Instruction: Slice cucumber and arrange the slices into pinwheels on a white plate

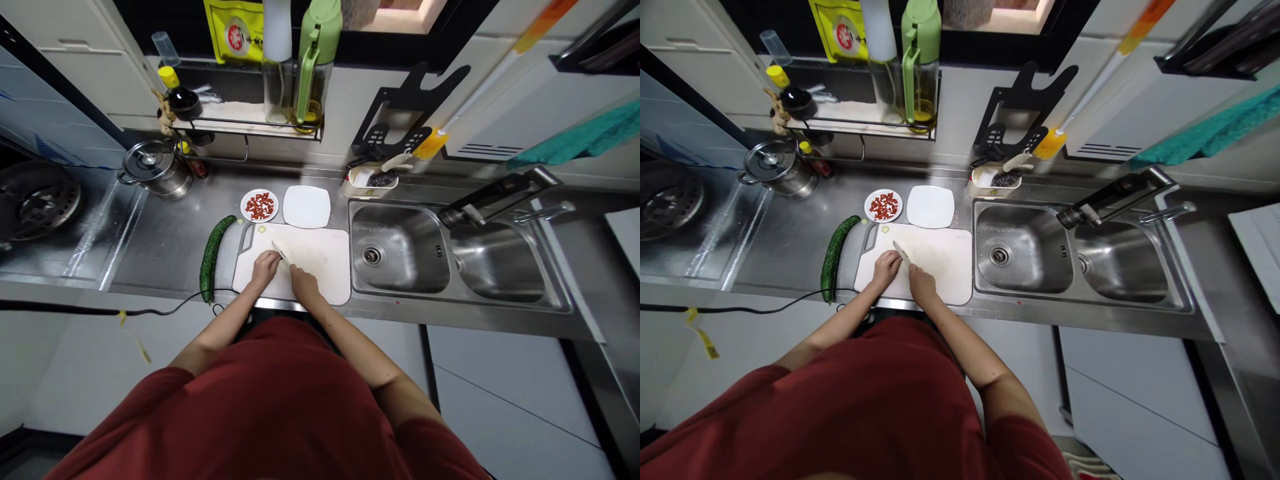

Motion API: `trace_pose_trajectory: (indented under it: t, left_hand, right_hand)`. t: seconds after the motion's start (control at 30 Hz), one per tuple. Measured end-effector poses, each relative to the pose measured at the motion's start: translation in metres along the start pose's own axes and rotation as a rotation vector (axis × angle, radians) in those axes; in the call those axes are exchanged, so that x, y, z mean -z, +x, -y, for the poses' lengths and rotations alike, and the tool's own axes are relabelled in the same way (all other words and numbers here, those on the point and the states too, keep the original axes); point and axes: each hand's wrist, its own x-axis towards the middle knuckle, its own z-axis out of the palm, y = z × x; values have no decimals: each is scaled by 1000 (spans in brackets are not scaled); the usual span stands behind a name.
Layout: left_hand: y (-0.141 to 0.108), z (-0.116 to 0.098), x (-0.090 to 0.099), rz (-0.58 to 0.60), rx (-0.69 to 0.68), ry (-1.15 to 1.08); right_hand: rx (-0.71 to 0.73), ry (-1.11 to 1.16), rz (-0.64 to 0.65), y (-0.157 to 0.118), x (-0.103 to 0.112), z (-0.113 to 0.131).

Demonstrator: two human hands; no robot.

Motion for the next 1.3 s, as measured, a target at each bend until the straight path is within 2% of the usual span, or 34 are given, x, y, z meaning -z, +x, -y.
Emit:
trace_pose_trajectory:
  t: [0.83,1.3]
  left_hand:
    - [0,6,-2,32,26,-18]
    - [1,5,0,-23,-63,-50]
  right_hand:
    - [27,21,39,5,16,4]
    - [43,78,20,14,18,8]
